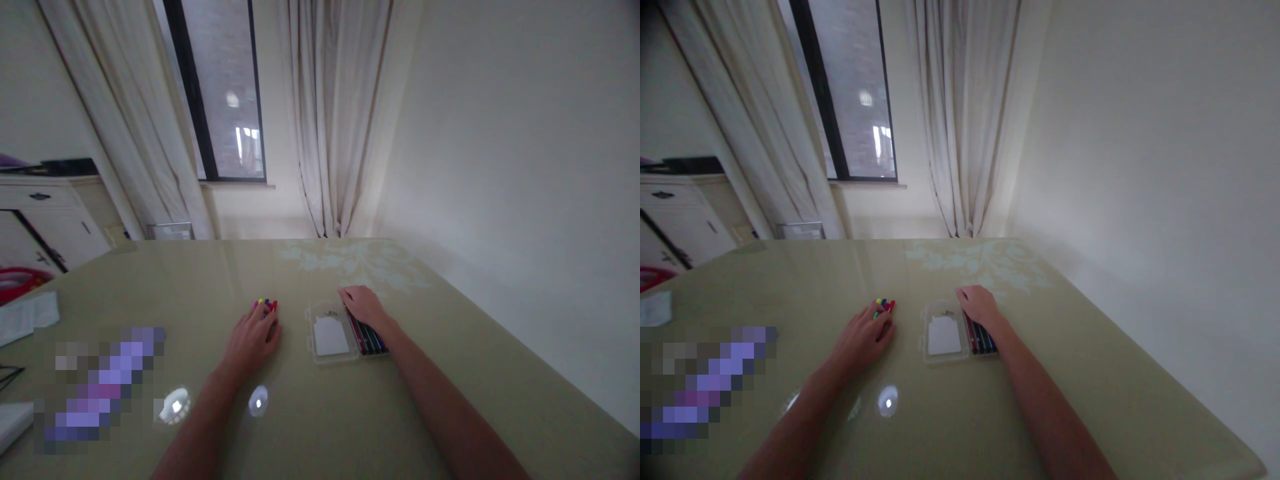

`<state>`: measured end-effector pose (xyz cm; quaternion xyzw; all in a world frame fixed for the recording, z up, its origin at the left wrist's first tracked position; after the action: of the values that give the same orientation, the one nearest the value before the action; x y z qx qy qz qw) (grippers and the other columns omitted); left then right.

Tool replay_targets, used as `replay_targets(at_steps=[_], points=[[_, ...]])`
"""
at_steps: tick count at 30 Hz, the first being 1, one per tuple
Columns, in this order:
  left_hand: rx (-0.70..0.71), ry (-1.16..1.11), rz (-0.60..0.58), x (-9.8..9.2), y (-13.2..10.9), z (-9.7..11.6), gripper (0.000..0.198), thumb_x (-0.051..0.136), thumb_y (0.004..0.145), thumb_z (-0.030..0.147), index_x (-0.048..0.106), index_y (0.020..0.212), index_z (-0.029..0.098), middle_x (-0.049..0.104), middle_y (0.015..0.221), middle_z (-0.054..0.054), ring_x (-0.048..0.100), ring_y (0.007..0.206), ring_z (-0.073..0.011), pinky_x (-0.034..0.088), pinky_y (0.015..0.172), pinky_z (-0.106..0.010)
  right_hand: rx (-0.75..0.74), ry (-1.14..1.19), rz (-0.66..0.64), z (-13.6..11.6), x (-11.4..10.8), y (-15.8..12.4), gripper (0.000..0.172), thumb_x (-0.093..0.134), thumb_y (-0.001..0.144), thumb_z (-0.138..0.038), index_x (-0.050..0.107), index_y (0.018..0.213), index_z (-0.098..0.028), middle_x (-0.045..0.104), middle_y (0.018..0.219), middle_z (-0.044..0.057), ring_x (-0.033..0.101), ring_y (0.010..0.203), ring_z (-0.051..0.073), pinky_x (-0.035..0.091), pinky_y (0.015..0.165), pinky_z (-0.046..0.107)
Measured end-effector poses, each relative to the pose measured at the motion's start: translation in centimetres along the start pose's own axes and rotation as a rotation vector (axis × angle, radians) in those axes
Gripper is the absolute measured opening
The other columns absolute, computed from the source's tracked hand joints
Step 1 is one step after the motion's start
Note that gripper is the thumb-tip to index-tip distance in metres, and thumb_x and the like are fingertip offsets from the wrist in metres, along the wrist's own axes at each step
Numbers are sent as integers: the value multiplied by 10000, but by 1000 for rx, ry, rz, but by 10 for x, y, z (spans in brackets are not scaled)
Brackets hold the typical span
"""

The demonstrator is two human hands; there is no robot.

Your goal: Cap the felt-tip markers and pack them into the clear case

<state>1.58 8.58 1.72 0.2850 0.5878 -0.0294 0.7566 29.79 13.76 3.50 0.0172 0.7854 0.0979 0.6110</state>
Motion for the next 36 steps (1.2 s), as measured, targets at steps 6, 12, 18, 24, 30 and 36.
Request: replay_targets(at_steps=[6,12,18,24,30,36], points=[[-20,-37,-2,6,-2,-11,303,506,996,363,680,1189,206,610,1465,-130,529,1369,-336,412,1142,-540,-19,-100,20,-4,7,-4,515,365,1101,-402,791,910,-184,790,999,131,701,931,222,410,766,286],[-76,-82,-12,13,-3,-26,336,431,1016,326,641,1241,192,662,1396,-111,574,1340,-287,387,1184,-483,-23,-156,34,-8,6,-6,520,351,1106,-399,791,936,-179,788,1024,139,703,991,232,423,778,288],[-124,-86,14,5,0,-39,281,475,977,313,667,1130,178,711,1256,-124,653,1190,-290,490,1088,-475,-28,-175,34,-10,6,-7,522,349,1109,-413,785,934,-184,790,1037,129,708,991,225,424,777,288],[60,-107,169,-10,-1,28,287,501,1007,321,701,1187,220,699,1335,-122,624,1269,-282,419,1174,-520,-13,-166,30,-10,7,-6,528,354,1108,-439,779,917,-191,791,1010,124,718,942,221,418,748,288],[335,-171,-103,21,-10,126,494,606,988,483,594,1440,284,589,1524,-108,567,1386,-300,422,1186,-535,-2,-129,34,-9,10,-4,517,359,1102,-443,777,926,-194,791,1008,130,718,929,223,413,759,286],[308,-197,-127,31,-8,123,422,565,1022,440,629,1413,296,608,1506,-100,563,1398,-276,398,1208,-532,-4,-23,74,-6,8,-1,535,397,1069,-491,745,796,-191,775,889,118,681,824,219,379,702,290]])
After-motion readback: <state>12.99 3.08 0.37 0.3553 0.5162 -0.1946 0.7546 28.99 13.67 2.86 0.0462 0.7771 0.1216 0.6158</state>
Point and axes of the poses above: each hand's wrist, its own y-axis towards the middle knuckle, its own x-axis out of the palm, z = x × y, the point moved 7 cm from there along y, towards the middle knuckle
